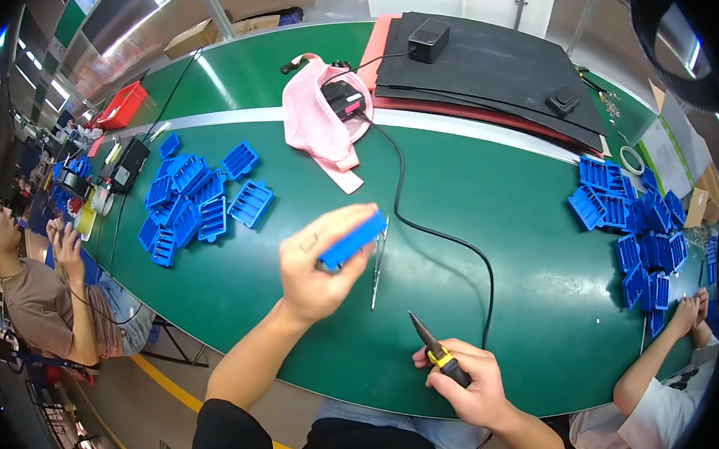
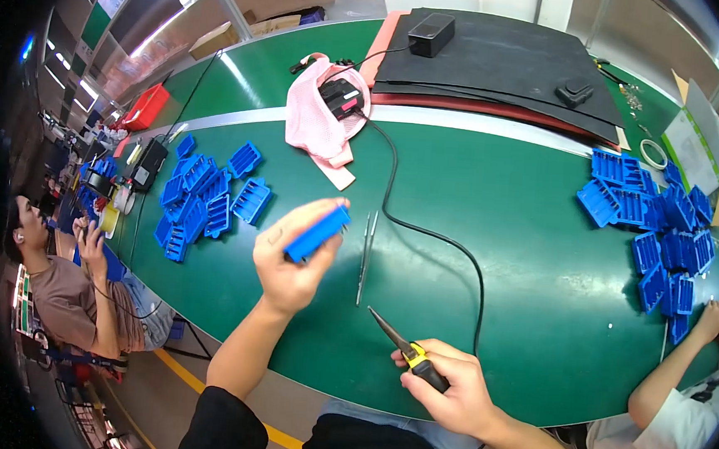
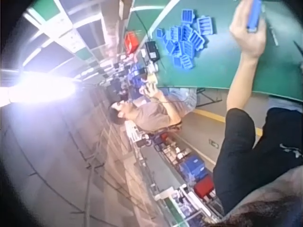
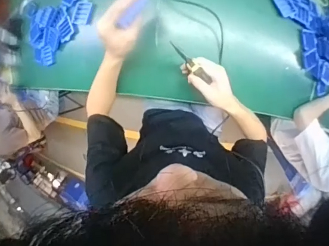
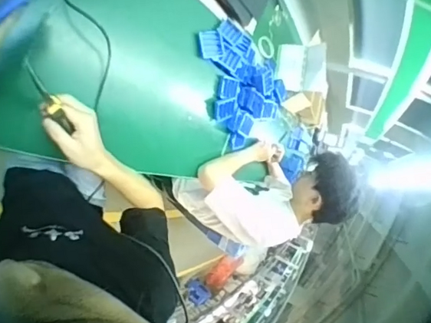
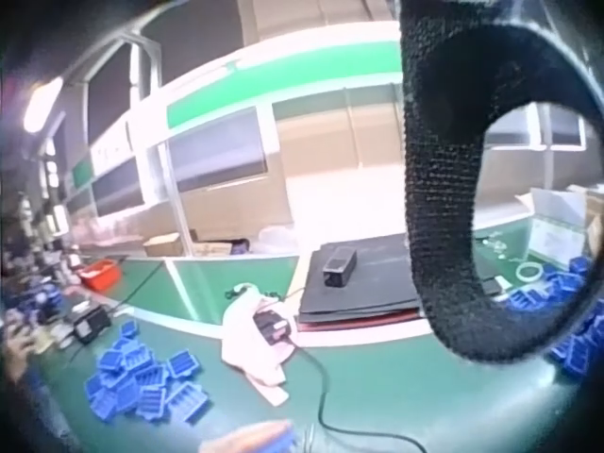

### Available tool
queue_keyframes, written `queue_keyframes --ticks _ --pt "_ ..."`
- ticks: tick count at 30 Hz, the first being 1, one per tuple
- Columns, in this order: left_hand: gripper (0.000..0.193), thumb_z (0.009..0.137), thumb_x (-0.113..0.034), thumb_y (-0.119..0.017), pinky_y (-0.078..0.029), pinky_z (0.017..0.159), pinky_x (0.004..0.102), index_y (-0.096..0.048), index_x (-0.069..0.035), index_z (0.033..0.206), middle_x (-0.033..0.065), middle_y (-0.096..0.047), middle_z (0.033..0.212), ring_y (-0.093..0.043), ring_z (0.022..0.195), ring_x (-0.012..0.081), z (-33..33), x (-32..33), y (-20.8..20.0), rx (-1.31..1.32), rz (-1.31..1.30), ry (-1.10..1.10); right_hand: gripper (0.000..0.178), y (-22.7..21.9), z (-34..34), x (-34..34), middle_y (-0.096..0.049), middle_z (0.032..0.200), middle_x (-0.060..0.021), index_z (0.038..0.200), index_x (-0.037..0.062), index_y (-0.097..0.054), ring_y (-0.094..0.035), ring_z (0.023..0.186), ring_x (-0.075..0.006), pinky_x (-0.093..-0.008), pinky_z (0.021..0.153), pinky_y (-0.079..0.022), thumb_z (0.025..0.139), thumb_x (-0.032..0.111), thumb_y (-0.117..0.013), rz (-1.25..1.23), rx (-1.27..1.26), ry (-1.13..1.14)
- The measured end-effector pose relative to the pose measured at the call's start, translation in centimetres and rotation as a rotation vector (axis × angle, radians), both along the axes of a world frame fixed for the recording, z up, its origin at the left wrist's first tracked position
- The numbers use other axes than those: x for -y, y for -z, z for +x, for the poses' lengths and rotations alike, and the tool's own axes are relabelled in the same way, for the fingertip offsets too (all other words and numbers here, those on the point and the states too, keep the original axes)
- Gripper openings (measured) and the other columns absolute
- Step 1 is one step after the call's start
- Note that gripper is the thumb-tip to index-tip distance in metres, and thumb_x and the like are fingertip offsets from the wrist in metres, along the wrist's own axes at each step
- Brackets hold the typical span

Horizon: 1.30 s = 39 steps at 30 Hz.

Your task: Soldering wires onto small blue electronic housings on a factory assembly line.

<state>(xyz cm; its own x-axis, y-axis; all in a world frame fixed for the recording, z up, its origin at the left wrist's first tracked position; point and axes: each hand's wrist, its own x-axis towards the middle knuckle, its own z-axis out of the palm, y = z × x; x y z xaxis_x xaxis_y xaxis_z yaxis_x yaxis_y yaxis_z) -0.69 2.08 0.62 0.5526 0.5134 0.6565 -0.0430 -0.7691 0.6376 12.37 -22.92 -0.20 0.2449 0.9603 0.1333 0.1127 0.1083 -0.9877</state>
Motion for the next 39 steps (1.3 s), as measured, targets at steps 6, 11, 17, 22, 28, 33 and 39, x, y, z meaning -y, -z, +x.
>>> queue_keyframes --ticks 6,11,17,22,28,33,39 --pt "0.037 0.075 0.010 -0.073 -0.057 0.085 0.0345 -0.071 0.003 0.111 0.0200 -0.074 0.109 -0.074 0.097 0.0302 1.0 1.1 -1.2 0.001 0.064 0.123 0.013 0.4 0.1 0.1 -0.067 0.100 -0.0126 0.092 -0.0060 -0.067 -0.062 0.081 -0.0220 -0.0323 0.070 -0.048 0.085 0.003 -0.072 -0.089 0.065 0.097" --pt "0.036 0.074 0.009 -0.074 -0.057 0.086 0.0349 -0.072 0.002 0.110 0.0198 -0.074 0.109 -0.074 0.097 0.0308 0.8 1.0 -0.7 0.018 0.018 0.116 0.011 0.6 0.1 -0.1 -0.068 0.096 -0.0123 0.088 -0.0051 -0.068 -0.062 0.077 -0.0213 -0.0315 0.067 -0.047 0.084 0.003 -0.073 -0.053 0.109 0.072" --pt "0.034 0.074 0.009 -0.074 -0.056 0.087 0.0345 -0.072 0.002 0.107 0.0174 -0.074 0.107 -0.072 0.100 0.0304 0.9 0.3 -0.6 0.044 0.129 0.152 0.012 0.4 0.9 -0.9 -0.070 0.094 -0.0126 0.090 -0.0038 -0.070 -0.065 0.075 -0.0220 -0.0316 0.066 -0.049 0.082 0.005 -0.075 -0.100 0.090 0.072" --pt "0.033 0.073 0.009 -0.075 -0.054 0.086 0.0333 -0.073 0.001 0.105 0.0141 -0.074 0.101 -0.070 0.096 0.0276 0.6 0.2 -0.9 0.039 0.028 0.119 0.013 0.4 2.4 -2.7 -0.068 0.090 -0.0116 0.089 -0.0042 -0.069 -0.063 0.074 -0.0214 -0.0326 0.068 -0.049 0.084 0.007 -0.074 -0.069 0.278 0.086" --pt "0.030 0.074 0.010 -0.072 -0.054 0.085 0.0317 -0.069 0.001 0.103 0.0140 -0.073 0.102 -0.070 0.094 0.0226 0.3 0.4 -0.6 0.029 -0.123 0.115 0.019 2.1 2.2 -6.1 -0.070 0.093 -0.0097 0.088 -0.0048 -0.067 -0.067 0.086 -0.0175 -0.0313 0.081 -0.054 0.096 0.011 -0.063 -0.136 -0.366 0.256" --pt "0.026 0.077 0.012 -0.067 -0.055 0.083 0.0300 -0.061 -0.001 0.099 0.0143 -0.072 0.106 -0.070 0.094 0.0196 0.5 0.4 -0.6 -0.002 0.009 0.077 0.019 3.3 2.0 -7.7 -0.068 0.104 -0.0123 0.088 -0.0034 -0.064 -0.067 0.091 -0.0184 -0.0340 0.086 -0.055 0.100 0.012 -0.059 0.006 -0.635 0.214" --pt "0.045 0.070 0.014 -0.064 -0.054 0.090 0.0352 -0.067 -0.002 0.111 0.0120 -0.068 0.098 -0.068 0.093 0.0258 0.3 0.5 -1.0 -0.152 -0.104 -0.003 0.015 2.9 1.8 -6.2 -0.067 0.101 -0.0095 0.098 -0.0057 -0.065 -0.065 0.088 -0.0147 -0.0306 0.082 -0.054 0.099 0.008 -0.058 -0.056 -0.421 0.184"
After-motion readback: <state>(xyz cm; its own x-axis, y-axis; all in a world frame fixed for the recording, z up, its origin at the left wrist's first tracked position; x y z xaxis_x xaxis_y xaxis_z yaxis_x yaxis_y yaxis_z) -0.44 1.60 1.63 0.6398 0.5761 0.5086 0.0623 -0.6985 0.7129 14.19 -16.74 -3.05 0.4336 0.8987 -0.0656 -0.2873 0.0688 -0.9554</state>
